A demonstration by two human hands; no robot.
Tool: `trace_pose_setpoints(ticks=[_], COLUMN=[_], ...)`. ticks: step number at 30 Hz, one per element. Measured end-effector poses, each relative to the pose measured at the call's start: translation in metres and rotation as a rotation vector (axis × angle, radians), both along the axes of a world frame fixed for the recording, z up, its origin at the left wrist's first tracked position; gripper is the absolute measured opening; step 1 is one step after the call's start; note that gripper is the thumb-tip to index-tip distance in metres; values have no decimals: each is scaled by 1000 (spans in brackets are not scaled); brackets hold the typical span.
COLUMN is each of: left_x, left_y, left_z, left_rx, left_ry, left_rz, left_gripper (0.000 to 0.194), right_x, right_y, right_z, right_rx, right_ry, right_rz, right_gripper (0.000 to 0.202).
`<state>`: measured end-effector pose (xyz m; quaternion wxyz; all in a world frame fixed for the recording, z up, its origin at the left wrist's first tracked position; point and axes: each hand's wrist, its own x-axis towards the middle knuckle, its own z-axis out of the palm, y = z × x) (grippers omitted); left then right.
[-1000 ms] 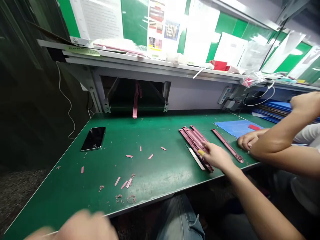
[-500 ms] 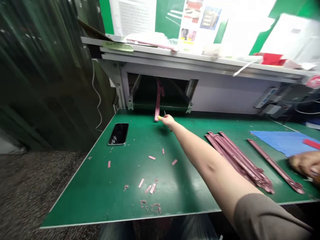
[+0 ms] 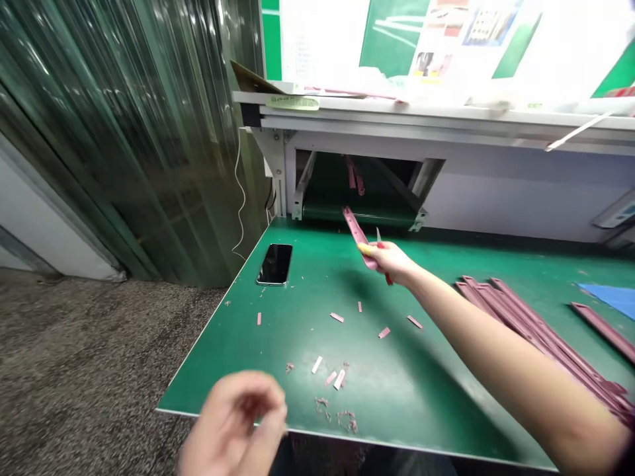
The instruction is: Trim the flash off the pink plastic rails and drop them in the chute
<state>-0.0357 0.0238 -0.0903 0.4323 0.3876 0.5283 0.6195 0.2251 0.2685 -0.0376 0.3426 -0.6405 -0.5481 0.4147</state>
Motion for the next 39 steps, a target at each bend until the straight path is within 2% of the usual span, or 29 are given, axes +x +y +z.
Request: trace_pose_setpoints(ticks=[3,4,6,7,8,9,10,12,14,15,19,24,27,29,32,34,37,39], left_x=[27,37,58,68,76,83,88,93,95,96,96,90,87,82,61,38,1,-16], left_y=[22,27,33,33,30,26,21,7,-8,-16,-35,-40,-39,-36,-30,-27,-24,-23], left_z=[1,2,3,3,2,1,-1,-8,-15,-18,-22,-18,-17,-18,-21,-23,-21,-17], left_rx=[-122,-166,-246,-283,-316,-339,-351,-389,-445,-472,-537,-544,-509,-444,-326,-269,-219,-198], left_ry=[-145,-231,-422,-494,-550,-577,-569,-529,-488,-470,-444,-474,-494,-451,-239,-84,74,145], left_rz=[-200,-248,-317,-350,-384,-410,-431,-489,-569,-608,-712,-781,-785,-731,-618,-635,-774,-829], left_gripper=[34,39,46,48,47,43,38,30,30,32,38,43,46,46,43,41,40,40], right_x=[7,4,-9,-16,-24,-29,-33,-35,-32,-30,-33,-44,-38,-24,6,23,28,19], right_y=[-107,-145,-212,-239,-259,-274,-283,-288,-282,-278,-266,-267,-260,-251,-237,-235,-242,-250], right_z=[-10,-19,-41,-53,-65,-75,-81,-86,-80,-76,-63,-65,-65,-61,-52,-42,-25,-16], right_rx=[-10,-37,-145,-202,-179,-106,-8,170,232,230,227,192,116,141,212,211,169,125], right_ry=[91,198,412,498,555,554,525,450,406,398,423,537,574,421,36,-60,148,381], right_rz=[138,248,349,356,333,331,269,95,-30,-28,154,203,283,252,143,204,426,489], right_gripper=[35,35,37,40,43,43,39,32,32,34,26,46,48,36,59,52,36,32])
